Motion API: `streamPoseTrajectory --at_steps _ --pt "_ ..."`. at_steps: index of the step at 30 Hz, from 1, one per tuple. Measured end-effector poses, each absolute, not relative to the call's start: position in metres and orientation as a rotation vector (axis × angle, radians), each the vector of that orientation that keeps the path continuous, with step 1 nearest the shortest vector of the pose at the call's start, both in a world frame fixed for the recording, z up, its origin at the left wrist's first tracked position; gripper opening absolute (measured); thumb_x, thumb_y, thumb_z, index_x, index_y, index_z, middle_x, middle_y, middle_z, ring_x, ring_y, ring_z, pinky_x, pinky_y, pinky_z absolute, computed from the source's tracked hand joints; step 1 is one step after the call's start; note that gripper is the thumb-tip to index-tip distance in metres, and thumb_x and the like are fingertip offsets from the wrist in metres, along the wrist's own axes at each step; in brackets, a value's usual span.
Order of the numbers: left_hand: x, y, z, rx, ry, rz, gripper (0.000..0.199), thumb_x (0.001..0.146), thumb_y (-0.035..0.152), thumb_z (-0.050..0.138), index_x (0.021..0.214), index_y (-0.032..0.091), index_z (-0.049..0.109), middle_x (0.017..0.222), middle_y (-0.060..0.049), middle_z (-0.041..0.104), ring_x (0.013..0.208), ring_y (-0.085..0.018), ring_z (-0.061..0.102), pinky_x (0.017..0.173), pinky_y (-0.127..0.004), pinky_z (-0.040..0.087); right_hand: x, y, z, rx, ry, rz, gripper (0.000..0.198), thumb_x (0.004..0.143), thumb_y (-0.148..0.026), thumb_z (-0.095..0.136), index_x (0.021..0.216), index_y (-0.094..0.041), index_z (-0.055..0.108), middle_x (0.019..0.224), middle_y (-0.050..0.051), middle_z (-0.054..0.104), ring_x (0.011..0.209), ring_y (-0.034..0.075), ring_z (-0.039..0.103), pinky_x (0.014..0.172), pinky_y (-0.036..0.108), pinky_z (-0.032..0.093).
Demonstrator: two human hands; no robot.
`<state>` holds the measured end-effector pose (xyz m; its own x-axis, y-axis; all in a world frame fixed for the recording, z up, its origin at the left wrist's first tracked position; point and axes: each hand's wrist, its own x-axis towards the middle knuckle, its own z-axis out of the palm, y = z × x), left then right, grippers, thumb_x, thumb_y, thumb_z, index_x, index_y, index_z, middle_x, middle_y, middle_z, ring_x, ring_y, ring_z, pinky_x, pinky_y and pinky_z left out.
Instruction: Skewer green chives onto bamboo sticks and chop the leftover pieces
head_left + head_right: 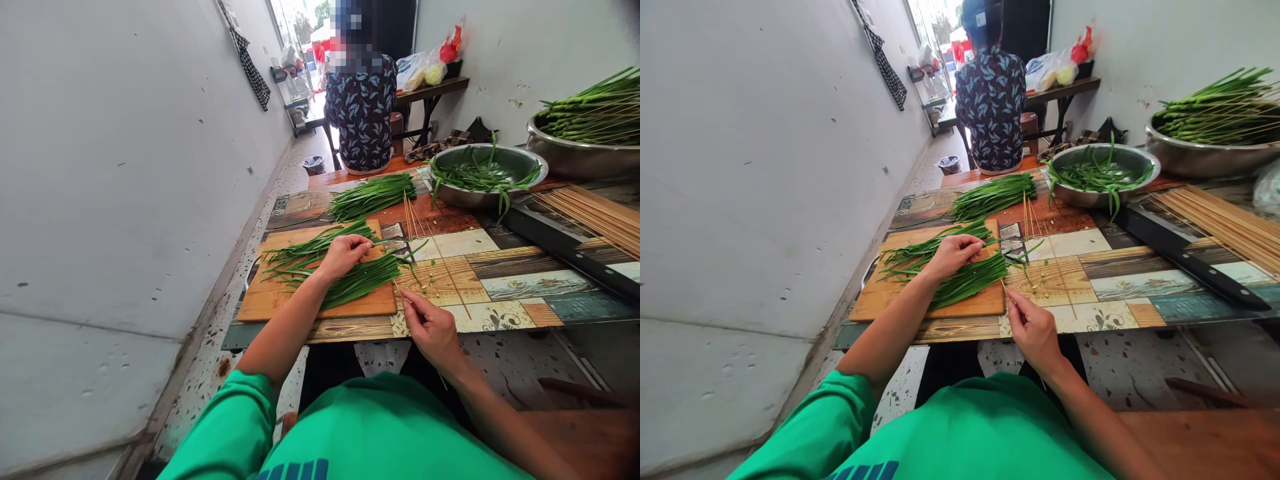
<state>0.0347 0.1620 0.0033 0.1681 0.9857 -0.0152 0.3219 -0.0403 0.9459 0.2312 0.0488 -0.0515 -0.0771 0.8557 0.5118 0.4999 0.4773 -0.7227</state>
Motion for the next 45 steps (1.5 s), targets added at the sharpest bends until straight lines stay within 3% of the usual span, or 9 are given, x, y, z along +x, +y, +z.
streamPoseTrajectory --at_steps 7,18,30,39,45 --pt "0.032 0.160 0.005 1.632 1.294 0.884 0.027 0.078 0.037 0.059 0.079 0.011 0.065 0.064 0.000 0.060 0.054 -0.008 0.049 0.054 -0.020 0.039 0.231 0.050 -0.054 -1.176 -1.722 0.446 0.027 0.089 -0.020 0.051 0.107 -0.011 0.070 0.097 0.009 0.073 0.080 0.016 0.071 0.070 0.021 0.057" --pt "0.030 0.159 0.003 1.637 1.323 0.891 0.031 0.077 0.036 0.059 0.091 0.010 0.070 0.066 0.000 0.060 0.053 -0.007 0.043 0.050 -0.020 0.032 0.232 0.049 -0.054 -1.213 -1.705 0.493 0.029 0.089 -0.023 0.051 0.107 -0.013 0.070 0.098 0.009 0.073 0.079 0.018 0.071 0.073 0.025 0.058" --pt "0.031 0.157 0.002 1.687 1.335 0.907 0.031 0.079 0.033 0.060 0.094 0.010 0.073 0.067 -0.001 0.065 0.054 -0.008 0.046 0.053 -0.020 0.035 0.232 0.048 -0.052 -1.244 -1.709 0.518 0.030 0.089 -0.025 0.050 0.108 -0.014 0.070 0.098 0.009 0.073 0.079 0.018 0.071 0.070 0.024 0.057" --pt "0.028 0.157 -0.001 1.917 1.301 0.940 0.023 0.081 0.027 0.061 0.093 0.014 0.075 0.086 -0.006 0.074 0.075 -0.014 0.063 0.073 -0.024 0.046 0.231 0.048 -0.050 -1.256 -1.704 0.538 0.030 0.089 -0.026 0.050 0.108 -0.016 0.070 0.098 0.008 0.073 0.079 0.018 0.071 0.072 0.026 0.057" --pt "0.025 0.156 0.010 2.151 1.122 0.723 0.021 0.082 0.024 0.059 0.095 0.018 0.076 0.091 -0.006 0.074 0.082 -0.015 0.065 0.079 -0.025 0.046 0.231 0.050 -0.054 -1.258 -1.692 0.522 0.030 0.089 -0.027 0.050 0.107 -0.016 0.070 0.097 0.009 0.073 0.077 0.019 0.071 0.072 0.028 0.058"
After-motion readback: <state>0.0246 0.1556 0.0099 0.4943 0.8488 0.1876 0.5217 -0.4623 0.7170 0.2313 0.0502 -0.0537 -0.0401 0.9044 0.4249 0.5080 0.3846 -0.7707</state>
